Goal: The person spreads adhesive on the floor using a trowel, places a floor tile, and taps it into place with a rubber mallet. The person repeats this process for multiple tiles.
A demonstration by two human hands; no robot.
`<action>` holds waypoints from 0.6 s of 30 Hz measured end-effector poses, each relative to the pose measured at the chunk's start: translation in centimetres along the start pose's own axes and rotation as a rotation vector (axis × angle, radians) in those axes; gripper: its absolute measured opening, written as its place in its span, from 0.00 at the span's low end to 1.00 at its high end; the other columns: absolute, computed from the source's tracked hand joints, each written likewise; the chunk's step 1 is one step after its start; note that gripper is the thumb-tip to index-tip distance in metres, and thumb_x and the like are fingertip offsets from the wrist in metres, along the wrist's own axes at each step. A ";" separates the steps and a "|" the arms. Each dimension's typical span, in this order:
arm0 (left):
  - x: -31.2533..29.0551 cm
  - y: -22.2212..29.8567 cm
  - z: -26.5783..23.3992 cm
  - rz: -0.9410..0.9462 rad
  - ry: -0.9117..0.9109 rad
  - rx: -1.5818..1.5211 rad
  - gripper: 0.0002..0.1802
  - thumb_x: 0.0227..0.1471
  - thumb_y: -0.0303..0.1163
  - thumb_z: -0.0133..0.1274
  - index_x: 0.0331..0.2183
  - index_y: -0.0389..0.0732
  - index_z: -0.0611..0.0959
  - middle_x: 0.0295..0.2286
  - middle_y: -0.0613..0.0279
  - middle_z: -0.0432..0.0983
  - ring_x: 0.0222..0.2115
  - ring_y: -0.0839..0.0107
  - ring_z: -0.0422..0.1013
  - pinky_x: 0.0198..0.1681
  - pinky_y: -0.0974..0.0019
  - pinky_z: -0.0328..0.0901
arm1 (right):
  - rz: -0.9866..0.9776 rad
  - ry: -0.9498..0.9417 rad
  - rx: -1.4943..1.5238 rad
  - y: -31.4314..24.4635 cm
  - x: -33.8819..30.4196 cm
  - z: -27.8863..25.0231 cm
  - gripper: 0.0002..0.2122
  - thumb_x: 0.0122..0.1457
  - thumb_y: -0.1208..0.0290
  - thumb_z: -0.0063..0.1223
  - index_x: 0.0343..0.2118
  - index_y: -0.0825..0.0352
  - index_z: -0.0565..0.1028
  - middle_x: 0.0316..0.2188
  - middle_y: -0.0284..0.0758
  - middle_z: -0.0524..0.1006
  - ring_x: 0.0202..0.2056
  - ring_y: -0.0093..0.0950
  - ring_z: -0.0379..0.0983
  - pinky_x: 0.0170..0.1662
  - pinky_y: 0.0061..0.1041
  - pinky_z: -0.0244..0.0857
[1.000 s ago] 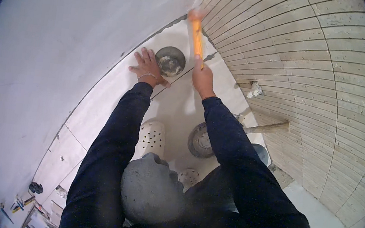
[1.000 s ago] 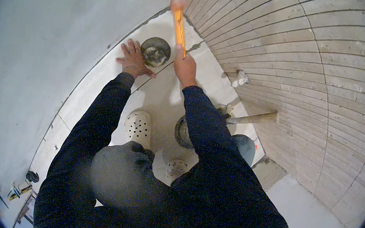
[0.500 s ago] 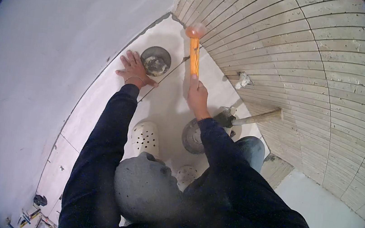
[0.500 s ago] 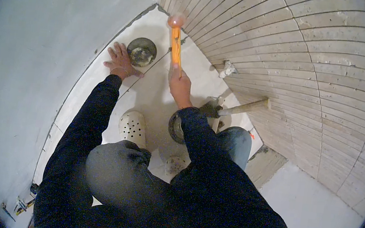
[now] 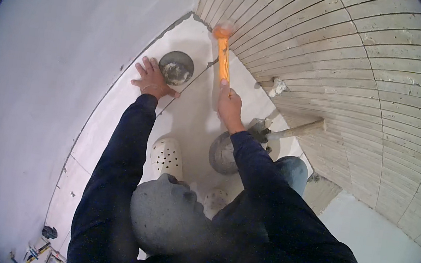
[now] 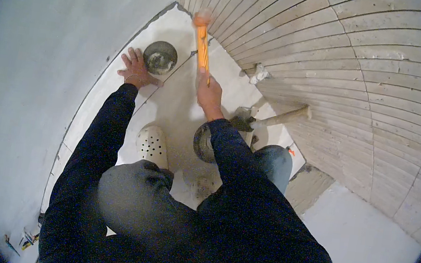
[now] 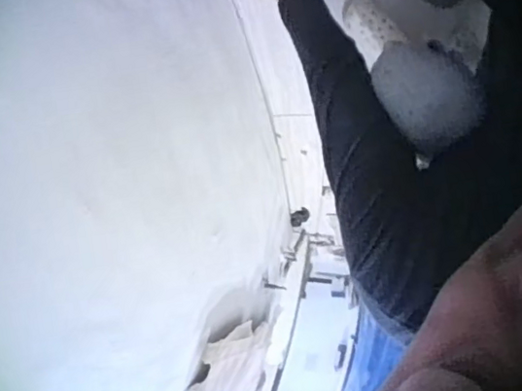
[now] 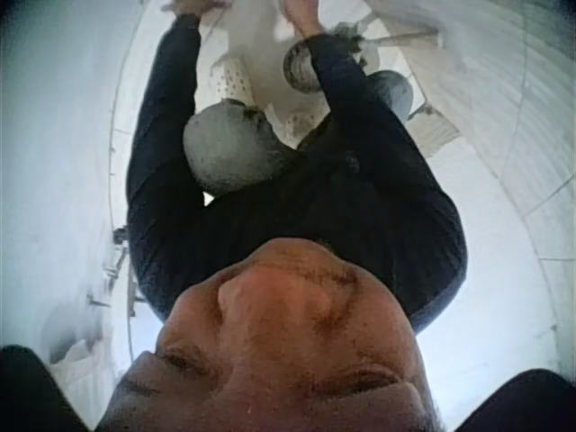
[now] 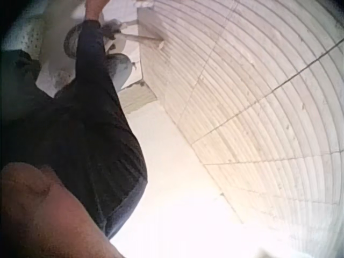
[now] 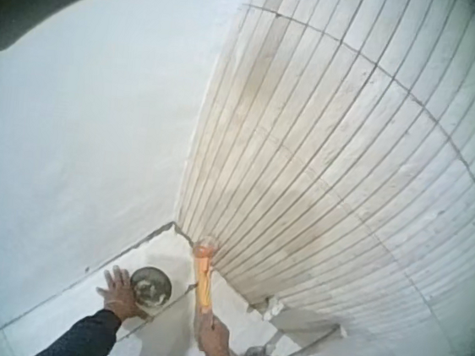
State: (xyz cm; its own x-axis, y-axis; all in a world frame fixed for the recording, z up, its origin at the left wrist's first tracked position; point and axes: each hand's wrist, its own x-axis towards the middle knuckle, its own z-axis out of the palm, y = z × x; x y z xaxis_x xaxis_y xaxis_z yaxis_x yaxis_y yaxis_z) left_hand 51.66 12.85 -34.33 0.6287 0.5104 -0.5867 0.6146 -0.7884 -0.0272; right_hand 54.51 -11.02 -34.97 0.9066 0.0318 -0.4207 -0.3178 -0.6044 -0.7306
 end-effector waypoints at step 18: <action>0.5 -0.7 0.9 0.030 0.013 -0.040 0.90 0.13 0.66 0.75 0.68 0.40 0.39 0.69 0.49 0.29 0.68 0.40 0.30 0.55 0.21 0.52 | -0.155 0.072 0.105 -1.8 -2.2 -0.1 0.31 0.64 0.39 0.42 0.21 0.68 0.71 0.12 0.31 0.68 0.11 0.25 0.63 0.16 0.31 0.58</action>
State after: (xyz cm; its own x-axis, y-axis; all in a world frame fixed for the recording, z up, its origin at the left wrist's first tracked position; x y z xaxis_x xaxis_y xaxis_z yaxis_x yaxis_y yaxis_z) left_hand 51.14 13.36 -35.35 0.6534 0.4909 -0.5762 0.6134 -0.7895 0.0229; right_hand 53.13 -10.04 -32.70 0.9631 0.0588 -0.2626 -0.1972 -0.5098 -0.8374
